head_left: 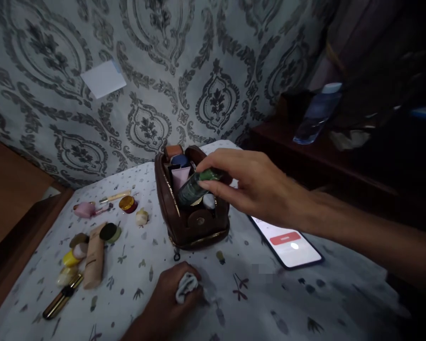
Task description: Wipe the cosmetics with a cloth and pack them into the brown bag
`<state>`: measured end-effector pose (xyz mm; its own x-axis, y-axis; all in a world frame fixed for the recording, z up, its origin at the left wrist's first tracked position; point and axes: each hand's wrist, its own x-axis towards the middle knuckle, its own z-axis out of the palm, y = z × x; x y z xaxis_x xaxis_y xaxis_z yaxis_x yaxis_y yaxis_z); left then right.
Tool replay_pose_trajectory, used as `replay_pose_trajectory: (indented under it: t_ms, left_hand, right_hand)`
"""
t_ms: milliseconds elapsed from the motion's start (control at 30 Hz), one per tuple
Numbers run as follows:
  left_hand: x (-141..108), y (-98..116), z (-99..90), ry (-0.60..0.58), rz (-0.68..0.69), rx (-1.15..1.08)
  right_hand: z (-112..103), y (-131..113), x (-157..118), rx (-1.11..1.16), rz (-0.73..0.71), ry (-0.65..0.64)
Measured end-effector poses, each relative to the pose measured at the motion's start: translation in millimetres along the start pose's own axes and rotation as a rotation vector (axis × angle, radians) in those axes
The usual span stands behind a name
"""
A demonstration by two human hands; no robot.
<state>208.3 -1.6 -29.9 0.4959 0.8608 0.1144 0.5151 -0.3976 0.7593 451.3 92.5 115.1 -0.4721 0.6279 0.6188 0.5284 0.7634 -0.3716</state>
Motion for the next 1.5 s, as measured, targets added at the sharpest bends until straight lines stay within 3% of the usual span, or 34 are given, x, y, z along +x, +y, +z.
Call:
replay_pose_trajectory:
  t_ms: [100,367,633,800,933,1167,1333,1500]
  left_hand:
    - [3,-1,-0.1,-0.005,0.001,0.020]
    - [4,-7,-0.9,-0.026,0.102,0.024]
    - [5,-14,0.5,0.007,0.234,0.027]
    - [4,-16,1.6,0.002,0.241,-0.011]
    - [-4,-33,14.3,0.060,0.229,-0.030]
    - [-10,-72,39.1,-0.024,0.074,-0.001]
    - [-7,-57,26.5,-0.082,-0.016,-0.029]
    - [-5,-35,14.4,-0.038,0.041,-0.037]
  right_hand:
    - [14,7,13,0.003,-0.044,-0.122]
    - [41,16,45,0.047,0.003,-0.356]
    - [51,24,55,0.178,-0.006,-0.512]
    - [55,28,52,0.224,0.022,-0.503]
    - [51,27,53,0.155,0.049,-0.540]
    - [34,14,60,0.084,0.036,-0.645]
    - [29,13,57,0.045,0.057,-0.651]
    - [26,16,56,0.010,0.002,-0.658]
